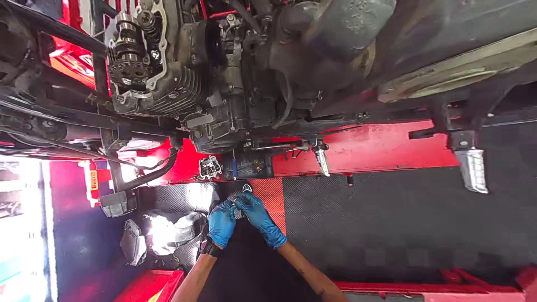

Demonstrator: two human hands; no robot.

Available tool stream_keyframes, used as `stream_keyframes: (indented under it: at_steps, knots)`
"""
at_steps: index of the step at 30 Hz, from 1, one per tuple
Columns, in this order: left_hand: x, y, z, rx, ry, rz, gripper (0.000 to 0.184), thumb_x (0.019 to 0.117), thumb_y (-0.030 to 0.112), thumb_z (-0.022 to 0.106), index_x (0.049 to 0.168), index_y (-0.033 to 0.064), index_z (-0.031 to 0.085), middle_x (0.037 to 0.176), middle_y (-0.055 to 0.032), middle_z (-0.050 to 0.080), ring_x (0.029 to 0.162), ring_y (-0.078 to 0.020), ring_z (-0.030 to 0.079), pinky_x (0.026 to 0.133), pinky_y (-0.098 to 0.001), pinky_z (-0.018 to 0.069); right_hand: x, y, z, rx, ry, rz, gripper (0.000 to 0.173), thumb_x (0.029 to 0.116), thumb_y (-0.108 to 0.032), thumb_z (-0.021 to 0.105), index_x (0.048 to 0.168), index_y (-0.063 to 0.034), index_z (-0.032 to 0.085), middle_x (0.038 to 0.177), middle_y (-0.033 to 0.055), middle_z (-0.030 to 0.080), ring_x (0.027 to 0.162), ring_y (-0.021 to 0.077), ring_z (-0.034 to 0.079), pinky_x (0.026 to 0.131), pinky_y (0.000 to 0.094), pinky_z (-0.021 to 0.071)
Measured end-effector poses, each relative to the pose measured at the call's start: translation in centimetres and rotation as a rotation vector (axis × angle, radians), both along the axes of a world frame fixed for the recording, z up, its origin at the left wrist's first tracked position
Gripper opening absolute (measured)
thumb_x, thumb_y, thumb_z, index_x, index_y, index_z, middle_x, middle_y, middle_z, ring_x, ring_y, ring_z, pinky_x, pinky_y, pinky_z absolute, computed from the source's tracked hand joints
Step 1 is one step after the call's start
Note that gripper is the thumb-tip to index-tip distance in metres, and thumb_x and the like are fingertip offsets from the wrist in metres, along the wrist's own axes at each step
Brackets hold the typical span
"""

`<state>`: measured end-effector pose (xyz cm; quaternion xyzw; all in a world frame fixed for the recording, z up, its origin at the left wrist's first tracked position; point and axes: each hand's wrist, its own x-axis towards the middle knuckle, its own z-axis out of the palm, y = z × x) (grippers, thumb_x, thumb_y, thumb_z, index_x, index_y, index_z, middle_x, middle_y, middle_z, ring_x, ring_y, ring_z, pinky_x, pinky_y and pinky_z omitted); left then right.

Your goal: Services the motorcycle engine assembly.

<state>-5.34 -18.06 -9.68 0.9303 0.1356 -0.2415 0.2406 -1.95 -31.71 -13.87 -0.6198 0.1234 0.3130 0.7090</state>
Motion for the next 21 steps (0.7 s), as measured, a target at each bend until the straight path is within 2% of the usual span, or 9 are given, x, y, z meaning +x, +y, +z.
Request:
stream_keyframes:
  at_steps: [3,5,9,11,13,15,16,19,21]
  knots:
    - [-0.8,1.8,-0.2,0.0,0.049,0.118,0.037,0.1084,0.026,0.046,0.115,0.0013,0.072,0.104,-0.0217,0.074,0.101,-0.041,0.072,0.088,-0.0616,0.0554,0.0,2.1,-0.5,-0.001,0.027,0.06,0.022,0.0993,-0.013,0.066,0.117,-0.0003,0.07,0.083,0.0032,0.07,0.065,0.0064,0.062,0.06,0.0231,0.0533]
    - [-1.0,3.2,-0.1,0.016,0.106,0.157,0.038,0.1094,0.028,0.044,0.117,0.0025,0.071,0.107,-0.0212,0.074,0.103,-0.0401,0.072,0.09,-0.0612,0.0549,0.2,3.5,-1.0,-0.008,0.014,0.148,0.025,0.1017,-0.016,0.063,0.12,-0.0006,0.07,0.086,0.0037,0.071,0.065,0.0061,0.061,0.06,0.0232,0.0529]
    - [-1.8,5.7,-0.3,0.001,0.16,0.155,0.042,0.1102,0.025,0.042,0.137,-0.0021,0.059,0.127,-0.0253,0.067,0.119,-0.0404,0.066,0.103,-0.0571,0.0507,0.7,6.4,-2.0,0.034,-0.046,0.368,0.025,0.1044,-0.018,0.058,0.121,-0.0025,0.069,0.09,0.0037,0.069,0.068,0.0056,0.059,0.064,0.0239,0.0518]
    - [-2.1,6.4,-0.6,0.023,0.162,0.138,0.043,0.1101,0.023,0.042,0.14,-0.0046,0.056,0.129,-0.0264,0.065,0.121,-0.0396,0.064,0.107,-0.0539,0.0494,0.6,7.8,-2.3,0.011,-0.07,0.411,0.027,0.1052,-0.02,0.057,0.121,-0.0021,0.069,0.092,0.0056,0.07,0.071,0.0074,0.062,0.068,0.0261,0.0539]
    - [-1.3,6.6,-0.9,0.085,0.216,0.112,0.043,0.1106,0.023,0.04,0.141,-0.0032,0.056,0.128,-0.0252,0.066,0.12,-0.039,0.066,0.104,-0.0537,0.0508,0.7,8.7,-3.1,-0.008,-0.061,0.421,0.03,0.1072,-0.023,0.054,0.123,-0.0023,0.068,0.091,0.0061,0.069,0.069,0.0082,0.062,0.066,0.0267,0.0551]
    - [-0.3,6.6,-2.1,0.138,0.295,0.083,0.041,0.1097,0.023,0.04,0.139,0.0002,0.058,0.125,-0.0227,0.068,0.116,-0.0387,0.068,0.097,-0.056,0.054,0.9,9.0,-4.4,-0.047,-0.024,0.432,0.031,0.1078,-0.025,0.053,0.125,-0.004,0.068,0.088,0.006,0.069,0.065,0.0088,0.061,0.062,0.0274,0.054]
    - [-0.1,6.5,-2.8,0.14,0.323,0.086,0.04,0.1086,0.023,0.04,0.137,0.0018,0.059,0.124,-0.0221,0.069,0.114,-0.0391,0.069,0.094,-0.0579,0.0547,0.8,9.0,-5.1,-0.075,-0.011,0.43,0.03,0.1072,-0.025,0.054,0.124,-0.0045,0.069,0.089,0.0061,0.069,0.067,0.009,0.061,0.063,0.028,0.0537]
    - [-0.1,6.3,-4.4,0.108,0.328,0.164,0.041,0.1099,0.028,0.04,0.137,0.0058,0.061,0.12,-0.0211,0.071,0.111,-0.0407,0.07,0.093,-0.0613,0.054,0.3,9.2,-5.9,-0.166,-0.015,0.313,0.025,0.1031,-0.021,0.06,0.114,-0.0027,0.073,0.094,0.0086,0.072,0.081,0.0117,0.067,0.078,0.0322,0.0564]
    - [-1.2,7.4,-5.0,0.12,0.333,0.251,0.043,0.1101,0.034,0.04,0.134,0.0074,0.065,0.115,-0.0215,0.073,0.109,-0.0419,0.07,0.093,-0.063,0.0538,0.6,8.8,-6.2,-0.231,-0.02,0.142,0.027,0.104,-0.021,0.058,0.113,0.0003,0.072,0.093,0.0109,0.072,0.078,0.0151,0.067,0.076,0.035,0.0576]
